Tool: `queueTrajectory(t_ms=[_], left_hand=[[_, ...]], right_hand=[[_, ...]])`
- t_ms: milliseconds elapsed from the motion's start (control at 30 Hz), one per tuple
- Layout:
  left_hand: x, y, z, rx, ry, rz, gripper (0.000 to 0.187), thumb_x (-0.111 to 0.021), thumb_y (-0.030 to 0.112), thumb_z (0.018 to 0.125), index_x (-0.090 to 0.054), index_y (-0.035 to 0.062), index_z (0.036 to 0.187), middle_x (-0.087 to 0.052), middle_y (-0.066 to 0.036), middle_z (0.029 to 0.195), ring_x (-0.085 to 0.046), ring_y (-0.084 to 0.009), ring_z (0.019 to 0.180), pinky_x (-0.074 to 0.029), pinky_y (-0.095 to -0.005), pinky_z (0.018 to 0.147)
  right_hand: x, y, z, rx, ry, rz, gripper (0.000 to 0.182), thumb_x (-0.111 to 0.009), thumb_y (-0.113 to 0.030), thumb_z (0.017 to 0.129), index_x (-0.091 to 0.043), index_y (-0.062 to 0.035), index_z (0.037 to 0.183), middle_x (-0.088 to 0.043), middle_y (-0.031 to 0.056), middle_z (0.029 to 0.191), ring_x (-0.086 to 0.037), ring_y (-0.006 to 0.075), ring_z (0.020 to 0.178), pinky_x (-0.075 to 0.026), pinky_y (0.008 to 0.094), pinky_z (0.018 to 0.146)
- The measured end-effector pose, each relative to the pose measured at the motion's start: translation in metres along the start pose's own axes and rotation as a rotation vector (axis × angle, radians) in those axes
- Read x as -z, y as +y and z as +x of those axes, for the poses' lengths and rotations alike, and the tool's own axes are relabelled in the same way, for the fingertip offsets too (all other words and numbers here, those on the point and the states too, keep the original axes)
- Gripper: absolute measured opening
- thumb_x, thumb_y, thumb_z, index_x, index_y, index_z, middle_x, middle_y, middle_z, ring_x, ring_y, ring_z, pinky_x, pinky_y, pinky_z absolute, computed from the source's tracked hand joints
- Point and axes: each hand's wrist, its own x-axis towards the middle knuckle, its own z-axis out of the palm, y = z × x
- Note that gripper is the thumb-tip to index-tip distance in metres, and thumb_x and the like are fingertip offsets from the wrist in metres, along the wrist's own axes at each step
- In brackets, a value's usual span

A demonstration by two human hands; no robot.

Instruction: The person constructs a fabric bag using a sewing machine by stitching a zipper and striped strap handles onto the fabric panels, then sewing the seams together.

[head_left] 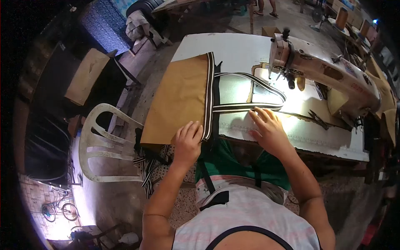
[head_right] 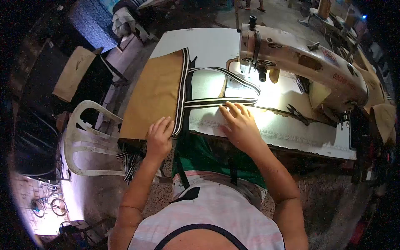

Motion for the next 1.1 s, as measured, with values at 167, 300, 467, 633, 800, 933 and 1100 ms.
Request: queueTrajectory(t_ms=[167, 300, 467, 633, 800, 933, 1100], left_hand=[[0.016, 0.013, -0.006, 0.017, -0.051, -0.057, 0.043, -0.064, 0.002, 0.079, -0.065, 0.0007, 0.122, -0.061, -0.016, 0.132, -0.054, -0.0339, 0.127, -0.042, -0.0487, 0.104], [0.025, 0.011, -0.005, -0.03, -0.105, -0.085, 0.042, -0.07, 0.013, 0.082, -0.065, 0.0028, 0.123, -0.06, -0.014, 0.133, -0.054, -0.0342, 0.127, -0.04, -0.0484, 0.107], [0.053, -0.048, 0.01, 0.062, -0.213, -0.403, 0.065, -0.08, 0.045, 0.08, -0.064, 0.0078, 0.132, -0.061, -0.013, 0.136, -0.05, -0.0331, 0.132, -0.033, -0.0509, 0.114], [0.07, -0.028, 0.075, -0.151, -0.066, -0.286, 0.064, -0.079, 0.031, 0.083, -0.058, 0.0104, 0.14, -0.051, -0.012, 0.149, -0.042, -0.0347, 0.142, -0.034, -0.0498, 0.116], [0.094, -0.006, 0.13, -0.439, -0.546, -0.695, 0.064, -0.081, 0.028, 0.081, -0.059, 0.0114, 0.139, -0.048, -0.012, 0.152, -0.037, -0.0358, 0.145, -0.031, -0.0502, 0.119], [0.088, 0.002, 0.143, -0.615, -0.623, -0.875, 0.054, -0.082, 0.042, 0.078, -0.069, 0.0087, 0.117, -0.053, -0.013, 0.147, -0.035, -0.0406, 0.145, -0.023, -0.0549, 0.12], [0.115, 0.039, 0.143, -0.576, -0.317, -0.935, 0.036, -0.083, 0.037, 0.08, -0.066, 0.0069, 0.094, -0.071, -0.007, 0.107, -0.063, -0.0318, 0.116, -0.033, -0.0535, 0.114]], right_hand=[[0.006, 0.003, 0.013, -0.341, 0.068, 0.046, 0.07, -0.075, -0.017, 0.086, -0.044, -0.0099, 0.149, -0.054, 0.02, 0.14, -0.067, 0.0371, 0.104, -0.056, 0.0443, 0.085], [0.009, 0.023, 0.008, -0.225, 0.141, -0.079, 0.032, -0.071, -0.008, 0.086, -0.066, -0.0053, 0.118, -0.064, 0.0146, 0.107, -0.066, 0.0351, 0.088, -0.054, 0.0449, 0.073], [0.053, -0.008, -0.011, 0.022, 0.13, 0.136, 0.012, -0.071, -0.005, 0.084, -0.069, -0.0029, 0.096, -0.062, 0.0112, 0.099, -0.062, 0.0304, 0.093, -0.053, 0.041, 0.074], [0.101, -0.042, -0.008, 0.319, 0.147, 0.093, 0.018, -0.073, -0.005, 0.075, -0.068, -0.0024, 0.092, -0.062, 0.009, 0.101, -0.062, 0.0283, 0.094, -0.055, 0.0395, 0.078], [0.164, -0.061, 0.024, 0.687, 0.431, -0.132, 0.024, -0.077, -0.006, 0.07, -0.072, 0.0004, 0.092, -0.066, 0.0115, 0.107, -0.064, 0.0302, 0.105, -0.058, 0.04, 0.085], [0.203, -0.048, 0.069, 0.778, 0.605, -0.256, 0.033, -0.081, -0.002, 0.071, -0.074, -0.0037, 0.103, -0.069, 0.0098, 0.11, -0.064, 0.0306, 0.113, -0.057, 0.0396, 0.088], [0.227, -0.059, 0.146, 0.991, 0.596, -0.218, 0.048, -0.075, -0.016, 0.084, -0.062, -0.0041, 0.128, -0.064, 0.0143, 0.126, -0.061, 0.0286, 0.117, -0.051, 0.0397, 0.099]])
